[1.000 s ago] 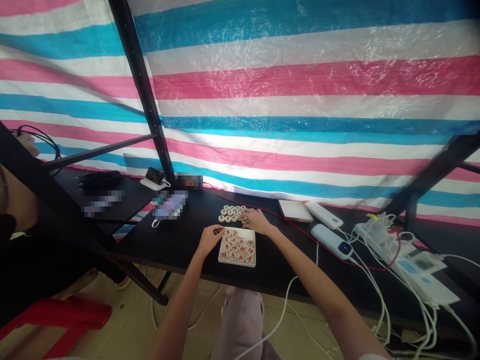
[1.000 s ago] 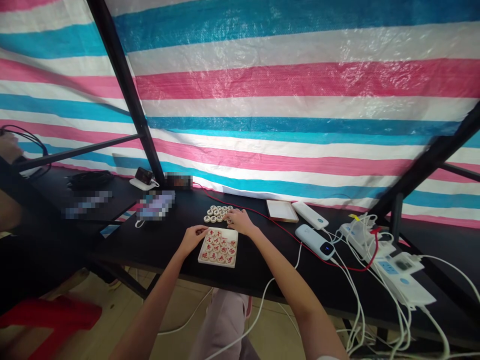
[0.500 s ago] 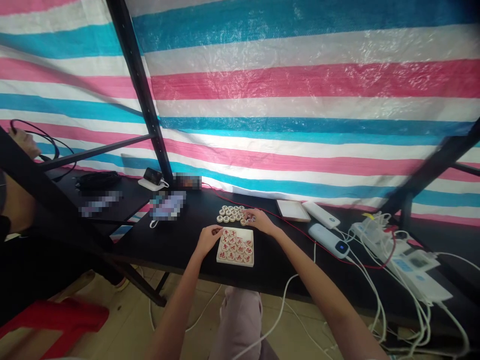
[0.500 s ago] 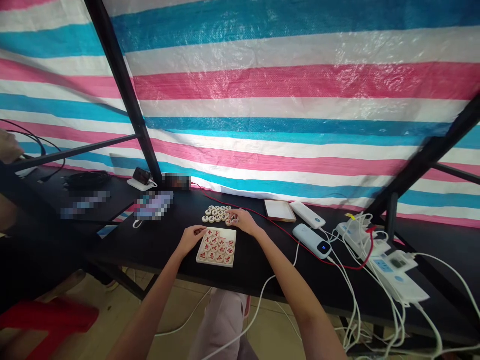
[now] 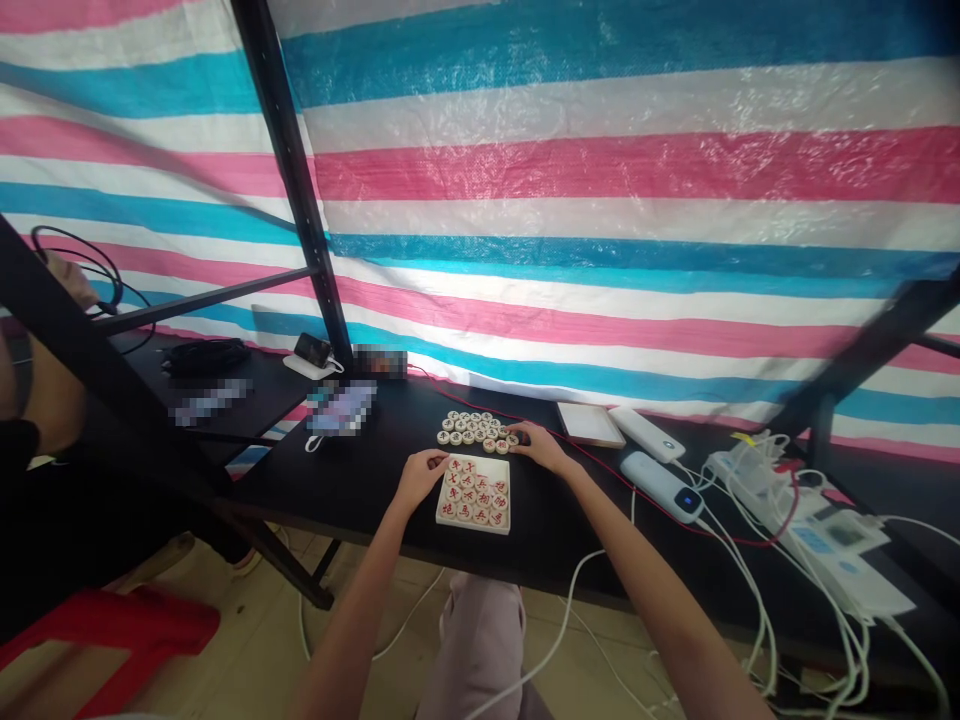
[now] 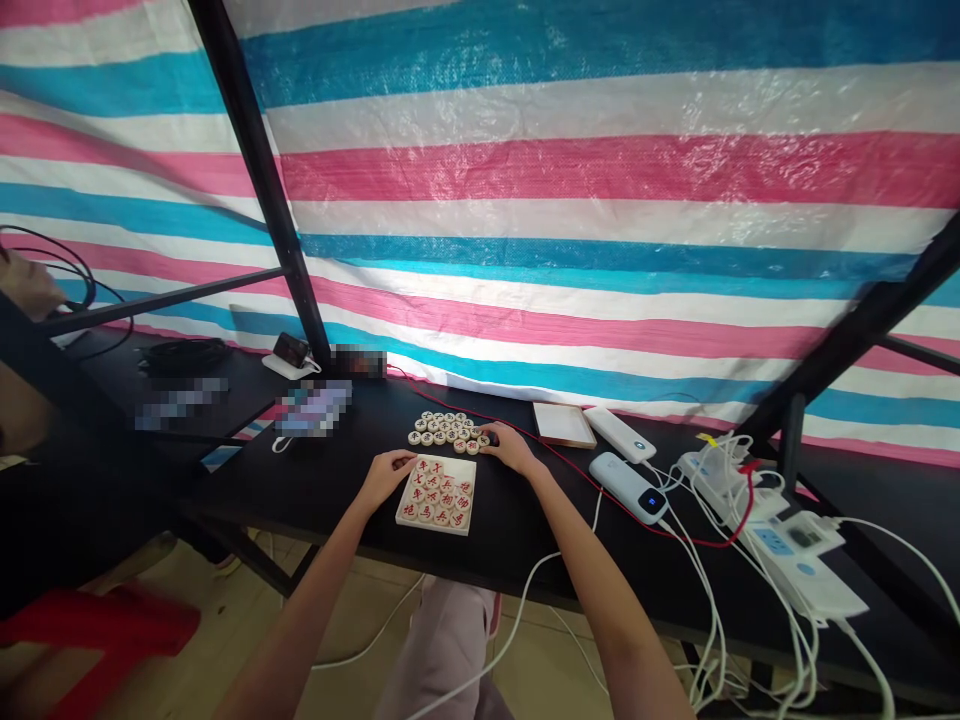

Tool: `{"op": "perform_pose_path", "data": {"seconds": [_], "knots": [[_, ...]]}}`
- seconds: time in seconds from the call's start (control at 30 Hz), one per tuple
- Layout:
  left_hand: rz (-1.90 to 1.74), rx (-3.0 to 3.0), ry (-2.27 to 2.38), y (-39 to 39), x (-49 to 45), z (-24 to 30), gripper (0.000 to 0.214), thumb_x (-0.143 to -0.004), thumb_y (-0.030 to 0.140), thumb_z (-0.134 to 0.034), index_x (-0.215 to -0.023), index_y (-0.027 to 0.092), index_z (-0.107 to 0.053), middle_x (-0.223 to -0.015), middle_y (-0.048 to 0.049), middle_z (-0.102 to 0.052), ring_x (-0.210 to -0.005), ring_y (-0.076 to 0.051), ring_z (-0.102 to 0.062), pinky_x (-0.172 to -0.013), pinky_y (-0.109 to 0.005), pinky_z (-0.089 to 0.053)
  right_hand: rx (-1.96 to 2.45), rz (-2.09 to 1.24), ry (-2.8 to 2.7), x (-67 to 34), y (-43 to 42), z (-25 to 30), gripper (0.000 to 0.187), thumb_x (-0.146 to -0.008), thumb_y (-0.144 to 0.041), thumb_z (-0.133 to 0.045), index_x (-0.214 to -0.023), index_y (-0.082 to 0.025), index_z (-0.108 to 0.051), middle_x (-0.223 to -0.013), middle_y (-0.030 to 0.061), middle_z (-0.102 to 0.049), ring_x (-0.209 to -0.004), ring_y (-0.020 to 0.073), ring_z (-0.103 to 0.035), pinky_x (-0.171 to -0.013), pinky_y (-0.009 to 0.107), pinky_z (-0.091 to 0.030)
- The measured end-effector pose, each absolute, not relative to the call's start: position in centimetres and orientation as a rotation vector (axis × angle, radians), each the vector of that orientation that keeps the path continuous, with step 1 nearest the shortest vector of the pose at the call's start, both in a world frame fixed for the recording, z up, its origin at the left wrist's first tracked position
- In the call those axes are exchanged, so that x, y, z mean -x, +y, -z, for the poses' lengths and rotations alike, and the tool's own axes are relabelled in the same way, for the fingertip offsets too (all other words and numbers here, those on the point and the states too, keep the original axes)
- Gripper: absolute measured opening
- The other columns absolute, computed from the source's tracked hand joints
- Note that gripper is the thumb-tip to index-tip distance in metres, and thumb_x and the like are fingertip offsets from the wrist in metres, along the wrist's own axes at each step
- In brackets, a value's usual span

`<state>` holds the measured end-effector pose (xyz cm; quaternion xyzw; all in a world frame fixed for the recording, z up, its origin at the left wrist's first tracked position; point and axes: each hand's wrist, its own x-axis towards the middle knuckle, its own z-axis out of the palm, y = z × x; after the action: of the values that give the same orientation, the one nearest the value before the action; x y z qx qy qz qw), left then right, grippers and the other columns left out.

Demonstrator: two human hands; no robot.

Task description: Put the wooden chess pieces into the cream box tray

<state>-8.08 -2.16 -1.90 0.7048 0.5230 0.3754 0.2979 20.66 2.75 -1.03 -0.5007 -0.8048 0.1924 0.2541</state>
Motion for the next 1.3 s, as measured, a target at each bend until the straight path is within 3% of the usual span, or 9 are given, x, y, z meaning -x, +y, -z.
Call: {"op": "perform_pose_path", "data": {"seconds": [0.13, 0.47, 0.67, 0.83, 1.13, 1.3], "knots": [[-0.982, -1.865, 1.400, -2.2, 8.1, 1.8, 0.037, -0.075, 0.042, -0.051, -0.088, 0.013, -0.069, -0.072, -0.0054, -0.067, -0.062, -0.014, -0.055, -0.058, -0.024, -0.041, 1.301, -0.547, -2.173, -20.7, 3.1, 0.9, 0.044, -0.066, -0.022, -0.069, -0.109, -0.019, -0.059, -0.090, 0.0021, -0.058, -0.066, 0.0113, -0.051, -0.068, 0.027, -0.043], [-0.990, -1.879, 1.400, -2.3, 8.0, 1.6, 0.035, -0.075, 0.042, -0.050, -0.085, 0.014, -0.070, -0.071, -0.0043, -0.066, -0.061, -0.014, -0.055, -0.058, -0.024, -0.039, 1.337, -0.511, -2.087, -20.8, 3.1, 1.2, 0.020, -0.067, -0.025, -0.067, -0.085, -0.017, -0.065, -0.073, 0.0006, -0.059, -0.061, 0.0117, -0.051, -0.061, 0.026, -0.042], [-0.984, -1.887, 1.414, -2.2, 8.0, 1.9, 0.036, -0.075, 0.043, -0.050, -0.085, 0.014, -0.069, -0.071, -0.0041, -0.066, -0.061, -0.014, -0.054, -0.058, -0.024, -0.039, 1.371, -0.359, -2.161, -20.9, 2.3, 0.6, 0.026, -0.073, -0.029, -0.064, -0.097, -0.021, -0.064, -0.083, 0.0008, -0.056, -0.061, 0.0105, -0.050, -0.061, 0.025, -0.041], [-0.983, -1.888, 1.405, -2.2, 8.0, 1.8, 0.035, -0.075, 0.041, -0.050, -0.085, 0.014, -0.070, -0.071, -0.0043, -0.066, -0.060, -0.013, -0.053, -0.057, -0.024, -0.039, 1.283, -0.107, -2.387, -21.3, 1.5, -0.4, 0.024, -0.084, -0.030, -0.052, -0.105, -0.030, -0.065, -0.094, 0.0029, -0.055, -0.081, 0.0154, -0.052, -0.072, 0.028, -0.040], [-0.990, -1.867, 1.413, -2.5, 7.9, 1.6, 0.036, -0.074, 0.041, -0.050, -0.086, 0.014, -0.070, -0.071, -0.0049, -0.066, -0.061, -0.014, -0.054, -0.058, -0.025, -0.040, 1.374, 0.021, -2.350, -20.7, 1.1, -0.3, 0.027, -0.086, -0.041, -0.048, -0.088, -0.026, -0.071, -0.090, 0.0046, -0.057, -0.083, 0.0176, -0.051, -0.070, 0.030, -0.036], [-0.990, -1.856, 1.400, -2.5, 7.9, 1.6, 0.036, -0.074, 0.041, -0.050, -0.086, 0.014, -0.070, -0.070, -0.0045, -0.066, -0.060, -0.014, -0.053, -0.057, -0.024, -0.039, 1.331, 0.075, -2.374, -20.1, 0.3, -1.2, 0.031, -0.084, -0.044, -0.051, -0.106, -0.026, -0.064, -0.098, 0.0050, -0.055, -0.086, 0.0171, -0.053, -0.073, 0.029, -0.034]]}}
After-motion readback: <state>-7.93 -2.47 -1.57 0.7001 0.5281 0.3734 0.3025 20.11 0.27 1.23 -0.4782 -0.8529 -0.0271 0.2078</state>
